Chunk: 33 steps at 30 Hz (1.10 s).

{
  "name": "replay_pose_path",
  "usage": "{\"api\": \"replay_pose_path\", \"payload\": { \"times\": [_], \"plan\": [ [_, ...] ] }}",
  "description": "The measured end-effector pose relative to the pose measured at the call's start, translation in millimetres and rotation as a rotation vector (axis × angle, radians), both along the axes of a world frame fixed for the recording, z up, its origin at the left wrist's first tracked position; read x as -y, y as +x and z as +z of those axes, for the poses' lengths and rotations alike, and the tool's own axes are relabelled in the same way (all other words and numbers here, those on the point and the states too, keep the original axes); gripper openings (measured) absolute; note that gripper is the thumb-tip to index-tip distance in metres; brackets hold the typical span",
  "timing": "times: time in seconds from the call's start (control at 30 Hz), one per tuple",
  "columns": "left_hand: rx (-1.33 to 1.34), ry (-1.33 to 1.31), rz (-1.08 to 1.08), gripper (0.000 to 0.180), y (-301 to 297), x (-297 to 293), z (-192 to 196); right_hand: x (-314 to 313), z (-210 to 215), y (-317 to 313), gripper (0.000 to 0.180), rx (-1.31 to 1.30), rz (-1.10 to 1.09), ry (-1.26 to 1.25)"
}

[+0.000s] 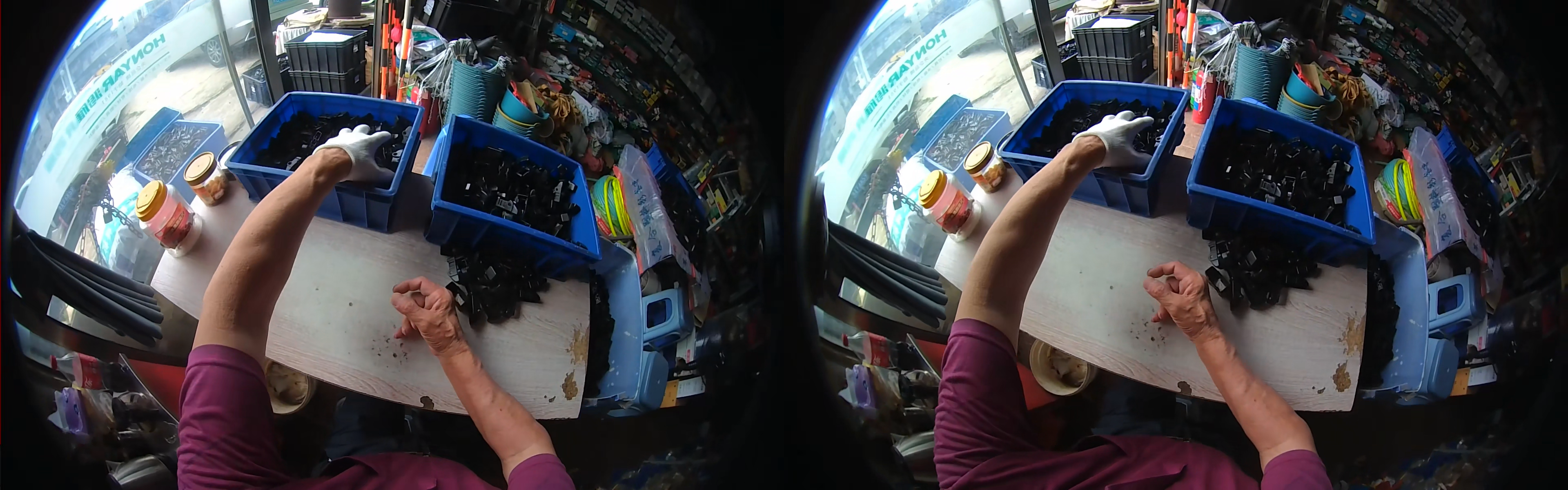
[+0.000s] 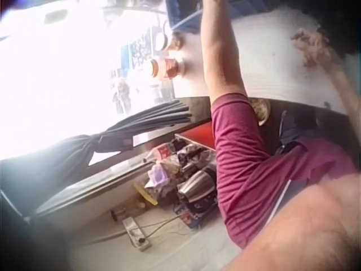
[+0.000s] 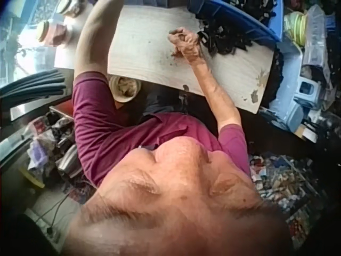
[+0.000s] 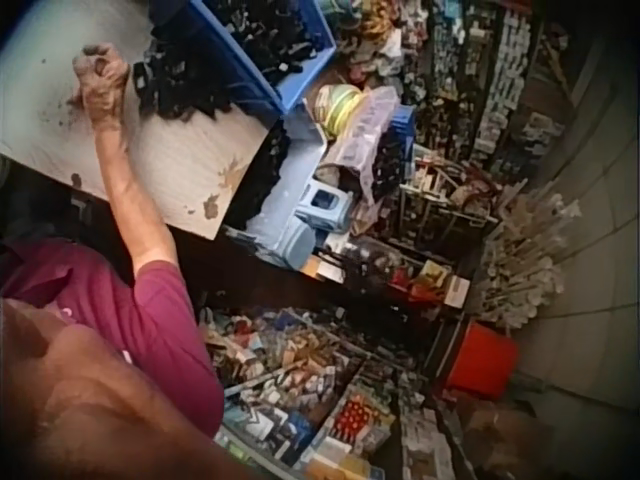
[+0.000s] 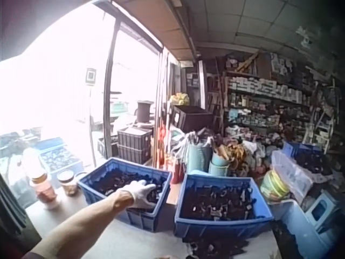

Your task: Sorting and inspecting small black plastic hardware components on a workbench from storage bins.

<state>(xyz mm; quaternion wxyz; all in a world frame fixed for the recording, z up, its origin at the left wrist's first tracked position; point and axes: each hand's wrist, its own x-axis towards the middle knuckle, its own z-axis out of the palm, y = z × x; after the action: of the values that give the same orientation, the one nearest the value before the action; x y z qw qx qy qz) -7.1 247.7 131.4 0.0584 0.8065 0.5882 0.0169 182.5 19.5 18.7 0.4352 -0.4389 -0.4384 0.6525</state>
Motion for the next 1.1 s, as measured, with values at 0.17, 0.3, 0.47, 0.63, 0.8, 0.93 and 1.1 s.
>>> {"api": "replay_pose_path", "payload": {
  "times": [0.17, 0.3, 0.47, 0.63, 0.8, 0.93, 1.1],
  "plan": [
    [-0.090, -0.094, 0.009, 0.106, -8, -32, -18, -5, -9, 6, 0.023, -0.171, 0.042, 0.021],
    [-0.121, -0.212, 0.143, 0.100, 0, -39, -12, -10, -4, 11, 0.023, -0.191, 0.063, -0.020],
    [-0.136, -0.139, 0.132, 0.080, 3, -35, -11, -9, -6, 10, 0.020, -0.239, 0.037, -0.016],
    [-0.102, -0.111, 0.164, 0.085, 0, -24, -22, -7, -6, 10, 0.019, -0.215, 0.032, -0.021],
    [-0.061, -0.180, 0.011, 0.084, -17, -45, -26, -7, -5, 7, 0.018, -0.208, 0.023, -0.026],
    [0.030, -0.134, -0.021, 0.071, -18, -40, -25, -8, -5, 6, 0.016, -0.200, 0.008, -0.023],
    [0.025, -0.229, 0.002, 0.080, -8, -35, -24, -6, -8, 10, 0.019, -0.262, 0.007, -0.024]
  ]
}}
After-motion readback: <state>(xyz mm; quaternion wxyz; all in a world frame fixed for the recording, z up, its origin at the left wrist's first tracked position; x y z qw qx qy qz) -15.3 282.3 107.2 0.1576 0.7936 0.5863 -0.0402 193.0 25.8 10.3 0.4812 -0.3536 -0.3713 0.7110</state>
